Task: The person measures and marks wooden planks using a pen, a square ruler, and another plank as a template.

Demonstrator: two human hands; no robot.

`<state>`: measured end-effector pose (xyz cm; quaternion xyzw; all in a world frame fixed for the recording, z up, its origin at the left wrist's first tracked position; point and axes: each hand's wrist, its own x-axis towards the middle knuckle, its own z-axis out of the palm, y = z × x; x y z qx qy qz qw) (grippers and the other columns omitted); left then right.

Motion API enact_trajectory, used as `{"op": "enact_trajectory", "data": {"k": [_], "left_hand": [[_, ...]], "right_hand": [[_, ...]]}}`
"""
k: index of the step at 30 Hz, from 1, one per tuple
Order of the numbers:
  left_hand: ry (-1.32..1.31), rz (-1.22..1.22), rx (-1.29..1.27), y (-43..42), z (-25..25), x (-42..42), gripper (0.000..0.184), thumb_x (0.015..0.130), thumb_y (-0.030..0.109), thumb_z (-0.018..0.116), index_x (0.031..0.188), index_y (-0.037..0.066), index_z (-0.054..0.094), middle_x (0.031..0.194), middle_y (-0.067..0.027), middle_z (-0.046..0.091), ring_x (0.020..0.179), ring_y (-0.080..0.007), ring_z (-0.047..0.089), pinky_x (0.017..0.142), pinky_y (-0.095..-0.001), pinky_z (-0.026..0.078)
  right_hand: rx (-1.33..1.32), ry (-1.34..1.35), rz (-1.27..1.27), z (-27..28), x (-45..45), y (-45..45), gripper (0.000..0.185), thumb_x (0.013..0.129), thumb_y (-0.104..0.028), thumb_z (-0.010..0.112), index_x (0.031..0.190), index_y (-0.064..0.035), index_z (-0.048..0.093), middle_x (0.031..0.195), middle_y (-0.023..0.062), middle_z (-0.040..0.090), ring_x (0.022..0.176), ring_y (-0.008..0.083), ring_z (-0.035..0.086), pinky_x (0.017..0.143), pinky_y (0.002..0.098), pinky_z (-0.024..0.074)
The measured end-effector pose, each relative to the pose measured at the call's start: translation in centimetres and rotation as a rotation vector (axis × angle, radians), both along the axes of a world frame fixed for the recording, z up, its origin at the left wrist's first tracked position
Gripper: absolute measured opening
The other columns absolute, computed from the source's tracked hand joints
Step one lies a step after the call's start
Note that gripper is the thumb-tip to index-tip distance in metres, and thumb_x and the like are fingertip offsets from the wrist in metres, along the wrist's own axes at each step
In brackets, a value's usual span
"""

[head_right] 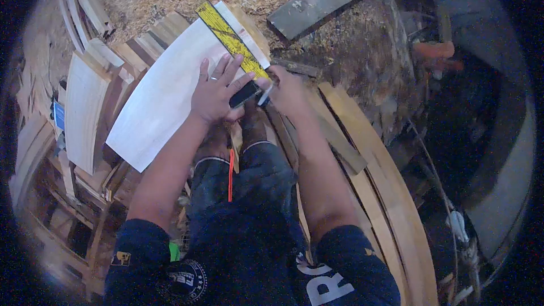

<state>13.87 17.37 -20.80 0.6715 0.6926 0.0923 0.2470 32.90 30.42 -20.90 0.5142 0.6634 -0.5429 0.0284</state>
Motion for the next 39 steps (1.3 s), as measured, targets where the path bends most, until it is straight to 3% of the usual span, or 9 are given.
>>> {"op": "enact_trajectory", "data": {"k": [3, 6, 7, 10, 17, 23, 26, 29, 39], "left_hand": [[-0.001, 0.014, 0.018, -0.1, -0.1, 0.0, 0.100, 0.056, 0.050, 0.081, 0.149, 0.042, 0.048, 0.167, -0.0042, 0.030, 0.151, -0.0305, 0.031, 0.121, -0.0675, 0.014], [-0.028, 0.028, 0.007, -0.1, 0.2, -0.1, 0.101, 0.058, 0.048, 0.084, 0.151, 0.042, 0.045, 0.167, -0.0040, 0.028, 0.152, -0.0286, 0.029, 0.122, -0.0660, 0.012], [-0.038, 0.029, -0.007, 0.0, 0.4, -0.1, 0.102, 0.059, 0.047, 0.085, 0.152, 0.043, 0.043, 0.167, -0.0039, 0.027, 0.153, -0.0276, 0.028, 0.122, -0.0653, 0.011], [-0.043, 0.009, -0.090, 0.3, 0.9, -0.4, 0.102, 0.060, 0.047, 0.085, 0.152, 0.043, 0.042, 0.168, -0.0052, 0.025, 0.153, -0.0275, 0.027, 0.123, -0.0642, 0.012], [-0.087, 0.029, 0.001, 0.0, 0.4, -0.6, 0.101, 0.054, 0.046, 0.083, 0.149, 0.042, 0.048, 0.166, -0.0072, 0.030, 0.148, -0.0304, 0.037, 0.122, -0.0651, 0.018], [-0.114, 0.038, 0.007, 0.1, 0.8, -0.7, 0.101, 0.054, 0.043, 0.085, 0.148, 0.041, 0.050, 0.166, -0.0071, 0.030, 0.149, -0.0304, 0.035, 0.123, -0.0631, 0.017], [-0.122, 0.041, 0.000, 0.3, 0.6, -0.7, 0.101, 0.053, 0.044, 0.087, 0.148, 0.041, 0.051, 0.166, -0.0066, 0.031, 0.150, -0.0296, 0.034, 0.123, -0.0622, 0.016], [-0.109, 0.033, -0.017, 0.3, 0.5, -0.6, 0.101, 0.053, 0.046, 0.088, 0.148, 0.041, 0.051, 0.166, -0.0062, 0.031, 0.150, -0.0289, 0.033, 0.124, -0.0618, 0.014], [-0.152, 0.051, -0.027, 0.3, 0.6, -0.8, 0.102, 0.054, 0.042, 0.088, 0.148, 0.041, 0.050, 0.166, -0.0051, 0.031, 0.151, -0.0284, 0.032, 0.124, -0.0615, 0.013]], "right_hand": [[0.166, -0.008, -0.094, 1.5, 0.3, 2.0, 0.036, 0.104, -0.034, 0.057, 0.116, -0.0023, 0.070, 0.082, 0.0153, 0.070, 0.075, 0.0266, 0.066, 0.076, 0.0390, 0.0542], [0.076, -0.016, -0.136, 6.4, -3.6, 5.1, 0.033, 0.105, -0.028, 0.053, 0.114, -0.0014, 0.070, 0.081, 0.0135, 0.071, 0.077, 0.0229, 0.068, 0.076, 0.0365, 0.0552], [-0.041, 0.288, -0.299, 4.4, -4.5, 4.8, 0.032, 0.101, -0.027, 0.057, 0.111, 0.0000, 0.070, 0.084, 0.0121, 0.072, 0.081, 0.0199, 0.069, 0.077, 0.0350, 0.0551], [0.145, 0.319, -0.057, 2.3, -8.0, 5.3, 0.026, 0.100, -0.021, 0.061, 0.110, 0.0018, 0.069, 0.091, 0.0059, 0.070, 0.082, 0.0109, 0.063, 0.076, 0.0282, 0.0527], [0.134, 0.357, -0.026, -0.6, -14.7, 7.3, 0.035, 0.091, -0.026, 0.065, 0.112, 0.0015, 0.069, 0.098, 0.0184, 0.073, 0.091, 0.0245, 0.070, 0.081, 0.0372, 0.0546], [0.187, 0.318, 0.203, 0.3, -13.3, 8.4, 0.025, 0.097, -0.021, 0.065, 0.112, -0.0011, 0.069, 0.101, 0.0113, 0.074, 0.094, 0.0176, 0.068, 0.085, 0.0321, 0.0540], [0.362, 0.192, 0.309, 1.5, -10.0, 7.4, 0.027, 0.089, -0.020, 0.065, 0.110, -0.0036, 0.071, 0.096, 0.0190, 0.070, 0.093, 0.0351, 0.067, 0.084, 0.0434, 0.0529], [0.363, 0.174, 0.430, 3.3, -5.6, 6.1, 0.022, 0.090, -0.020, 0.064, 0.105, -0.0059, 0.071, 0.095, 0.0194, 0.068, 0.097, 0.0400, 0.063, 0.086, 0.0474, 0.0513], [0.305, 0.032, 0.485, 2.9, -5.5, 6.5, 0.022, 0.092, -0.020, 0.063, 0.098, 0.0004, 0.067, 0.083, 0.0245, 0.069, 0.079, 0.0449, 0.068, 0.071, 0.0510, 0.0535]]}}
